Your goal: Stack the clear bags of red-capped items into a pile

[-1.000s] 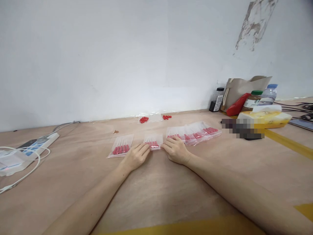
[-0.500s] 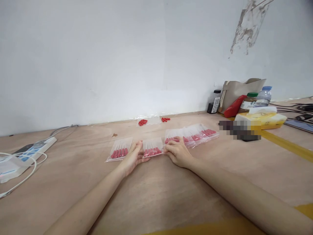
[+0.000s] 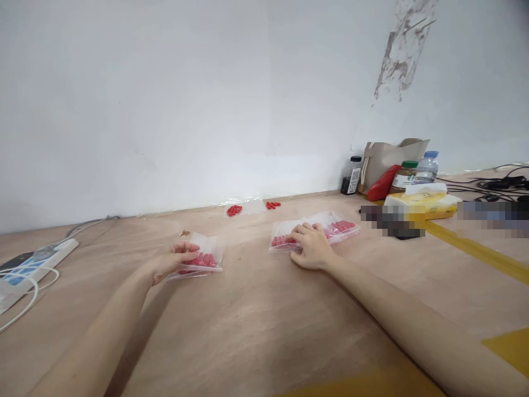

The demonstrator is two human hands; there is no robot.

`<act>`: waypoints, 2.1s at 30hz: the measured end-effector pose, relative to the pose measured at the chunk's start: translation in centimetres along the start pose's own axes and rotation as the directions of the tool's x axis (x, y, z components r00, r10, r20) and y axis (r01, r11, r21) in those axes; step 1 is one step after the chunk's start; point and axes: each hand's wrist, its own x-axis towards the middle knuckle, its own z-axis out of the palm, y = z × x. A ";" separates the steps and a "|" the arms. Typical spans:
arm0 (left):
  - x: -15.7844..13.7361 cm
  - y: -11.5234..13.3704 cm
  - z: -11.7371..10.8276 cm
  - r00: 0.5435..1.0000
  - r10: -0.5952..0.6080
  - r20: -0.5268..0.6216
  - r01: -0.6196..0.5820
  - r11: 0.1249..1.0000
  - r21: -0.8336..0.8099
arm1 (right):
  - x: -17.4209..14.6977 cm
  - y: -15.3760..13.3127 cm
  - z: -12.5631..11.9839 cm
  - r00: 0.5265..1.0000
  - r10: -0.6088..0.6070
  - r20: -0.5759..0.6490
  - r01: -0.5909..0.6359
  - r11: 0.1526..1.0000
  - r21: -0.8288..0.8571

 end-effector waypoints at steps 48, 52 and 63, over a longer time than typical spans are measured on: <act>0.9 9.0 12.2 0.622 0.782 -0.048 -0.653 0.551 0.520 | 1.5 -2.5 4.0 0.929 -0.361 -0.077 0.364 0.931 0.027; 0.8 9.3 12.0 0.573 0.819 -0.028 -0.659 0.481 0.578 | 1.4 -2.7 3.9 0.923 -0.372 -0.098 0.376 0.926 0.020; 0.0 8.8 10.6 0.513 0.857 0.051 -0.660 0.355 0.662 | 1.2 -2.9 3.4 0.908 -0.384 -0.167 0.381 0.923 -0.051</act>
